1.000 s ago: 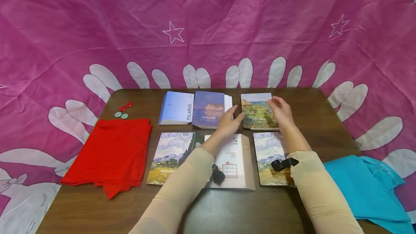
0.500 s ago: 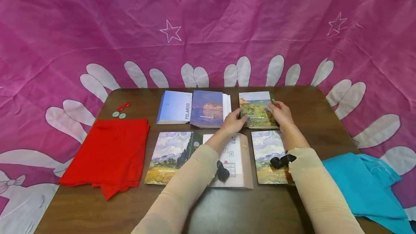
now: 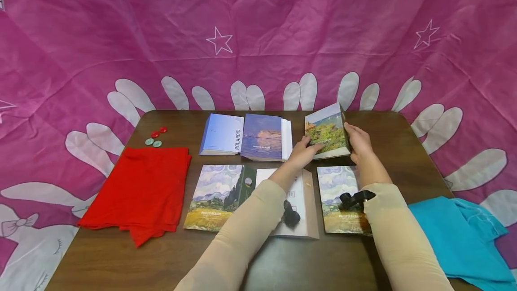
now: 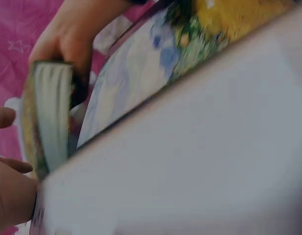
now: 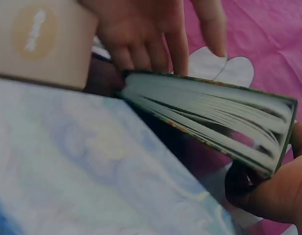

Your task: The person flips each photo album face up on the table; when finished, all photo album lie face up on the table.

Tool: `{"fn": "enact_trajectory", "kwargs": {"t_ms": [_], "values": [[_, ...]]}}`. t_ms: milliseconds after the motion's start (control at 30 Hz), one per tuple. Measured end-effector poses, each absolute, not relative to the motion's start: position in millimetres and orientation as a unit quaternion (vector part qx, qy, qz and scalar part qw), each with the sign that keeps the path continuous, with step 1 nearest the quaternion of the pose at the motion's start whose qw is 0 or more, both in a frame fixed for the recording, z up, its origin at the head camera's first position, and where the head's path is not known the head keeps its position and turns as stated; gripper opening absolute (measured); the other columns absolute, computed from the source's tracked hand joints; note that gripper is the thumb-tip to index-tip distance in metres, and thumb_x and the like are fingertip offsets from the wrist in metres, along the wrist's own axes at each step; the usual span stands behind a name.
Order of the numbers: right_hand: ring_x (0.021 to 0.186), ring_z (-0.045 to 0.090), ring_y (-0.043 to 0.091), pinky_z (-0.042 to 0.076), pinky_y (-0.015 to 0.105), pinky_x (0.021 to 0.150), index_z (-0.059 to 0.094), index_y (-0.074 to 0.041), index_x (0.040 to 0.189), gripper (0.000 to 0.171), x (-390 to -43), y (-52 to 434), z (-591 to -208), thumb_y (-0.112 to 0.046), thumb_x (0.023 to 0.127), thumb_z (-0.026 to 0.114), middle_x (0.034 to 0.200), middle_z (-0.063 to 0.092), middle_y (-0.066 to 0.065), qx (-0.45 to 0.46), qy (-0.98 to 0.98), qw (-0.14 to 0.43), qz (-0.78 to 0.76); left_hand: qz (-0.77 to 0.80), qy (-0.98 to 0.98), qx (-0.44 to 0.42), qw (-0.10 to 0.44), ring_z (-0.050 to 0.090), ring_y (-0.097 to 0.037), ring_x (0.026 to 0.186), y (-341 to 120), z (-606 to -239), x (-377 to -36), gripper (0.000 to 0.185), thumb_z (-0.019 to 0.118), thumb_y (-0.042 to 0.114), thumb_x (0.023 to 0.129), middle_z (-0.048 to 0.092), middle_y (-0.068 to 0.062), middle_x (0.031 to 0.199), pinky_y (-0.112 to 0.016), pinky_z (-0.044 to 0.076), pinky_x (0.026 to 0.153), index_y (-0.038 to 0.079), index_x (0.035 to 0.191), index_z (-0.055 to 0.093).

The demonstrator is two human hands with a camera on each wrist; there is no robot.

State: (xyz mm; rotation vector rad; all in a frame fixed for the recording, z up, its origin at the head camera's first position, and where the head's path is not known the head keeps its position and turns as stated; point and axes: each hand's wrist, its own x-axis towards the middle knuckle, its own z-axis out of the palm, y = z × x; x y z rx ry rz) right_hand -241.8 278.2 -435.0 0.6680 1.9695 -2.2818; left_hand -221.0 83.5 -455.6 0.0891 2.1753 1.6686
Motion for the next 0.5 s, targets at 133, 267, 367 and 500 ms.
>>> {"fn": "enact_trajectory", "kwargs": {"t_ms": [133, 267, 367, 500], "values": [[0.088, 0.058, 0.006, 0.054, 0.018, 0.069, 0.056, -0.018, 0.133, 0.040, -239, 279, -425, -0.037, 0.099, 0.064, 0.108, 0.055, -0.006, 0.200, 0.627, 0.027, -0.752, 0.612, 0.760, 0.031, 0.214, 0.018, -0.028, 0.154, 94, -452, -219, 0.078, 0.052, 0.063, 0.096, 0.018, -0.004, 0.169, -0.057, 0.020, 0.121, 0.023, 0.161, 0.031], [0.084, 0.061, 0.005, 0.055, 0.017, 0.066, 0.055, -0.014, 0.135, 0.042, -237, 272, -415, -0.029, 0.099, 0.067, 0.107, 0.058, -0.006, 0.175, 0.634, 0.006, -0.754, 0.632, 0.743, 0.038, 0.216, 0.026, -0.030, 0.151, 97, -448, -219, 0.076, 0.048, 0.064, 0.097, 0.028, -0.004, 0.166, -0.057, 0.025, 0.119, 0.027, 0.161, 0.030], [0.081, 0.062, 0.005, 0.056, 0.018, 0.064, 0.058, -0.011, 0.135, 0.039, -235, 262, -409, -0.024, 0.099, 0.066, 0.103, 0.061, -0.005, 0.154, 0.633, -0.012, -0.759, 0.644, 0.737, 0.044, 0.202, 0.027, -0.029, 0.151, 97, -444, -221, 0.074, 0.047, 0.065, 0.098, 0.030, -0.002, 0.165, -0.056, 0.025, 0.119, 0.030, 0.161, 0.030], [0.085, 0.065, 0.006, 0.055, 0.018, 0.066, 0.063, -0.011, 0.130, 0.031, -235, 250, -409, -0.024, 0.102, 0.061, 0.101, 0.066, -0.006, 0.125, 0.627, -0.025, -0.768, 0.673, 0.721, 0.063, 0.152, 0.030, -0.024, 0.149, 92, -433, -223, 0.073, 0.049, 0.059, 0.099, 0.033, -0.003, 0.163, -0.046, 0.028, 0.120, 0.027, 0.161, 0.029]]}}
